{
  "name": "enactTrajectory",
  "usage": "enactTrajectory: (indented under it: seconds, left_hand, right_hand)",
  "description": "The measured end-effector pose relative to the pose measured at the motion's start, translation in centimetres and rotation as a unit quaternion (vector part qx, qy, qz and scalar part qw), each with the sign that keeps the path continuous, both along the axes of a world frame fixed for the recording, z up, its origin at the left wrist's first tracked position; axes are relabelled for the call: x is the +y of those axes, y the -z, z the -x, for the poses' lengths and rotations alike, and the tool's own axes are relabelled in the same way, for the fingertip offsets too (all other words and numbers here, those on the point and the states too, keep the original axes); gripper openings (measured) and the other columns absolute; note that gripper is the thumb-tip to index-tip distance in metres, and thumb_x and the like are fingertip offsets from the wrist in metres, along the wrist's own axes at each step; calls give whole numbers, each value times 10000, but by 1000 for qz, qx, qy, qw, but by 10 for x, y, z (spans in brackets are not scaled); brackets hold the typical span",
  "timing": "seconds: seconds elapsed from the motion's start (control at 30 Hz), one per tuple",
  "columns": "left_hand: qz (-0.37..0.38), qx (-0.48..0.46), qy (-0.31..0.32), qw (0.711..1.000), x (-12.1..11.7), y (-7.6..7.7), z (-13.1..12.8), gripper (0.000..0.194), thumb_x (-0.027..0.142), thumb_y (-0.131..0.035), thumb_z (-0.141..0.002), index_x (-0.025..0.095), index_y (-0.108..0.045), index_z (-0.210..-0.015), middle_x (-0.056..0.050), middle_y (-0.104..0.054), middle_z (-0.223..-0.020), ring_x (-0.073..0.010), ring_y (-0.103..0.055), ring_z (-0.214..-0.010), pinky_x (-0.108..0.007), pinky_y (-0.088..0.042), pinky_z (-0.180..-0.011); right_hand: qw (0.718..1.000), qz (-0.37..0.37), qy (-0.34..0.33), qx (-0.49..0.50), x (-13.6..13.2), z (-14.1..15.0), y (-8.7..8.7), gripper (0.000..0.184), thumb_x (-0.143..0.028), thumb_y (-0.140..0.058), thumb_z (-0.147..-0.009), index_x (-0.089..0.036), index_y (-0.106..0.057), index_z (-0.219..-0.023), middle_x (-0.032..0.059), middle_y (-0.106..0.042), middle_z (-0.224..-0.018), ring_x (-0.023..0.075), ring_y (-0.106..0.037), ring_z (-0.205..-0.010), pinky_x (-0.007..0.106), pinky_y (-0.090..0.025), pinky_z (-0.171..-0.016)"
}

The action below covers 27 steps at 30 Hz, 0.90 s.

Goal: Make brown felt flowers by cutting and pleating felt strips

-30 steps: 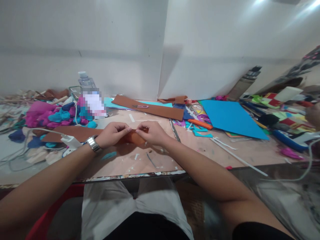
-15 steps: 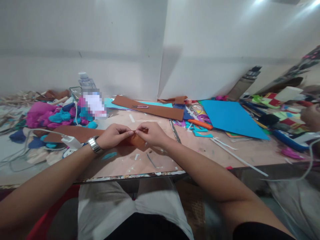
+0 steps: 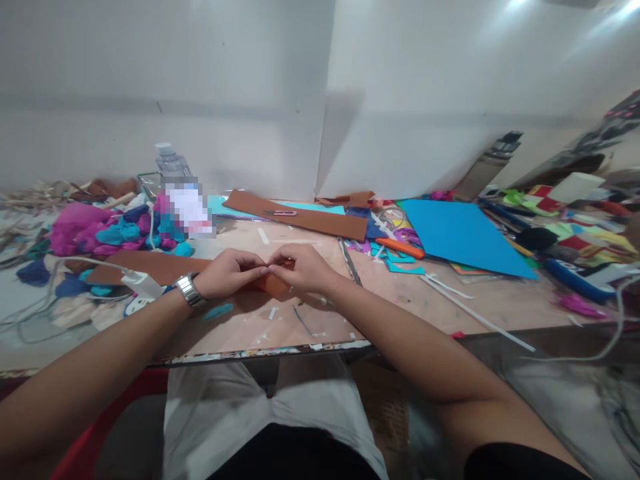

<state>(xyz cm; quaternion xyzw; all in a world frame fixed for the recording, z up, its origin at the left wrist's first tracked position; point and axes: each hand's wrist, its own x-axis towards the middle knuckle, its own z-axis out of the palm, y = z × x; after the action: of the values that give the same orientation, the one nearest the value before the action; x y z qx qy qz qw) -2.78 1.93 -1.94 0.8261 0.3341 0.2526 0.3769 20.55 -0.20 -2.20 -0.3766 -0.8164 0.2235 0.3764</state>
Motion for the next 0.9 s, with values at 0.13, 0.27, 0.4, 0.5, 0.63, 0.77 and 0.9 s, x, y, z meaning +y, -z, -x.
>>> enactTrajectory:
  seconds: [0.13, 0.27, 0.4, 0.5, 0.63, 0.77, 0.9]
  left_hand:
    - [8, 2, 11, 1000, 2, 1, 1, 367, 483, -645, -967, 153, -771, -871, -39, -717, -775, -156, -602, -703, -251, -455, -641]
    - [25, -1, 20, 999, 2, 2, 1, 331, 449, -661, -951, 148, -755, -849, -31, -704, -773, -154, -590, -702, -254, -454, -647]
    - [52, -17, 18, 998, 2, 3, 0, 335, 457, -656, -950, 143, -739, -866, -26, -679, -769, -146, -570, -694, -252, -438, -640]
    - [75, -30, 19, 997, 2, 3, -1, 349, 470, -656, -947, 140, -719, -851, -11, -641, -733, -131, -536, -658, -242, -408, -613]
    - [101, -54, 32, 993, 2, 0, -2, 318, 454, -667, -928, 146, -717, -872, -5, -655, -752, -121, -538, -656, -235, -406, -619]
    - [118, -71, 43, 990, 3, -1, -2, 320, 464, -688, -908, 149, -744, -931, -29, -720, -841, -141, -597, -722, -250, -457, -678]
    - [125, -75, 47, 988, 4, -1, -1, 343, 457, -669, -928, 133, -759, -992, -49, -742, -912, -153, -622, -791, -266, -476, -746]
  right_hand:
    - [1000, -5, -1, -1, 1, 0, 0, 91, -235, -701, -909, -199, -783, -924, 51, -802, -908, 194, -717, -838, 294, -531, -779]
    - [1000, -6, -1, -6, 1, -2, 2, 95, -214, -695, -910, -203, -784, -942, 47, -805, -925, 194, -722, -851, 292, -532, -784]
    - [1000, -8, -8, -6, 0, -2, 0, 107, -208, -693, -913, -205, -784, -970, 47, -811, -948, 199, -731, -872, 295, -536, -797]
    - [1000, -12, -13, -1, 0, -1, -1, 115, -209, -690, -918, -211, -787, -979, 47, -815, -963, 202, -737, -891, 302, -543, -824]
    - [1000, -20, -13, 8, 1, -1, 0, 112, -232, -698, -920, -209, -795, -972, 54, -817, -949, 206, -737, -875, 306, -547, -810]
    - [999, -26, -14, 15, 1, -2, 1, 109, -235, -715, -914, -209, -804, -971, 57, -819, -930, 205, -736, -847, 303, -548, -775]
    - [999, -32, -17, 18, -1, -2, -3, 115, -214, -712, -917, -191, -813, -968, 66, -819, -921, 200, -730, -827, 295, -538, -751]
